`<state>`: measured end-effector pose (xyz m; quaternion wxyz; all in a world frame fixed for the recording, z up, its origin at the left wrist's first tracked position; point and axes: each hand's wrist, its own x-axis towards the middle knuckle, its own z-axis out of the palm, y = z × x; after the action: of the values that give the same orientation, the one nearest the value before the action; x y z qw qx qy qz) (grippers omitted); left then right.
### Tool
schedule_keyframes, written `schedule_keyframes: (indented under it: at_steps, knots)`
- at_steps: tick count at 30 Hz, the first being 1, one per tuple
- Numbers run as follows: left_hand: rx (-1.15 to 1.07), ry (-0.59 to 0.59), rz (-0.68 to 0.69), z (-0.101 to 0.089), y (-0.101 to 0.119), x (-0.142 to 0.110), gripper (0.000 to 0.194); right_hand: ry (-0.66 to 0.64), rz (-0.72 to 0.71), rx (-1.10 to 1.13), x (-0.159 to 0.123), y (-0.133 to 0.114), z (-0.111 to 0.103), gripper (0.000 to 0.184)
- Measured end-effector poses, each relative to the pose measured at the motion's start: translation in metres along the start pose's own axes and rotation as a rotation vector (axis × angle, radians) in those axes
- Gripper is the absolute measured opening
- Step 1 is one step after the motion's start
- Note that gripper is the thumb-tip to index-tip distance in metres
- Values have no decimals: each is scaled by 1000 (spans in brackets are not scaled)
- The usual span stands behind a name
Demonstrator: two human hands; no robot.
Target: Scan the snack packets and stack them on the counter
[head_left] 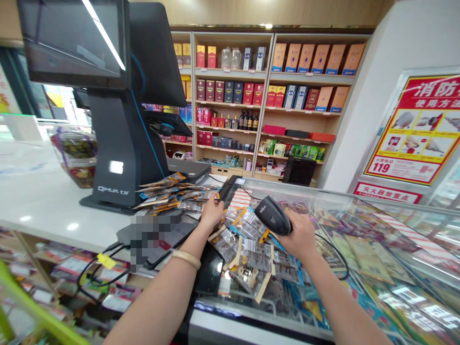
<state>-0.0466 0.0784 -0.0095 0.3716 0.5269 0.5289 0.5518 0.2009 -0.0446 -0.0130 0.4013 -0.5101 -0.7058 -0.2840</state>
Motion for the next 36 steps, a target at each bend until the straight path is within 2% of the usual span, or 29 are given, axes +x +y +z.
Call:
schedule_keyframes:
  at_steps: [4, 9, 11, 17, 20, 25, 29, 32, 36]
  knots:
    - [-178, 19, -179, 0, -4, 18, 40, 5, -16, 16, -1, 0, 0, 29]
    - [-410, 46, -256, -4, -7, 25, 17, 18, -63, 9, -3, 1, 0, 25]
    - [-488, 79, -266, -4, -8, 24, 13, 19, -82, 3, -3, 1, 0, 24]
    - [-673, 244, -278, -4, -7, 15, 17, 34, -80, -10, -4, 3, 1, 24]
    - [-740, 266, -289, -5, -1, 11, 26, 47, -96, -9, -4, 2, 1, 25]
    - [-826, 153, -229, -1, 16, -7, 33, 19, -82, -9, -2, -1, -2, 22]
    - [-825, -44, -106, 7, 24, -26, 31, 0, -78, 22, 0, -5, -4, 24]
    - [-770, -175, 36, 11, 24, -35, 38, -22, -77, 30, 0, -7, -4, 24]
    - [-626, -260, 134, 14, 23, -41, 42, -25, -67, 37, 2, -10, -6, 26]
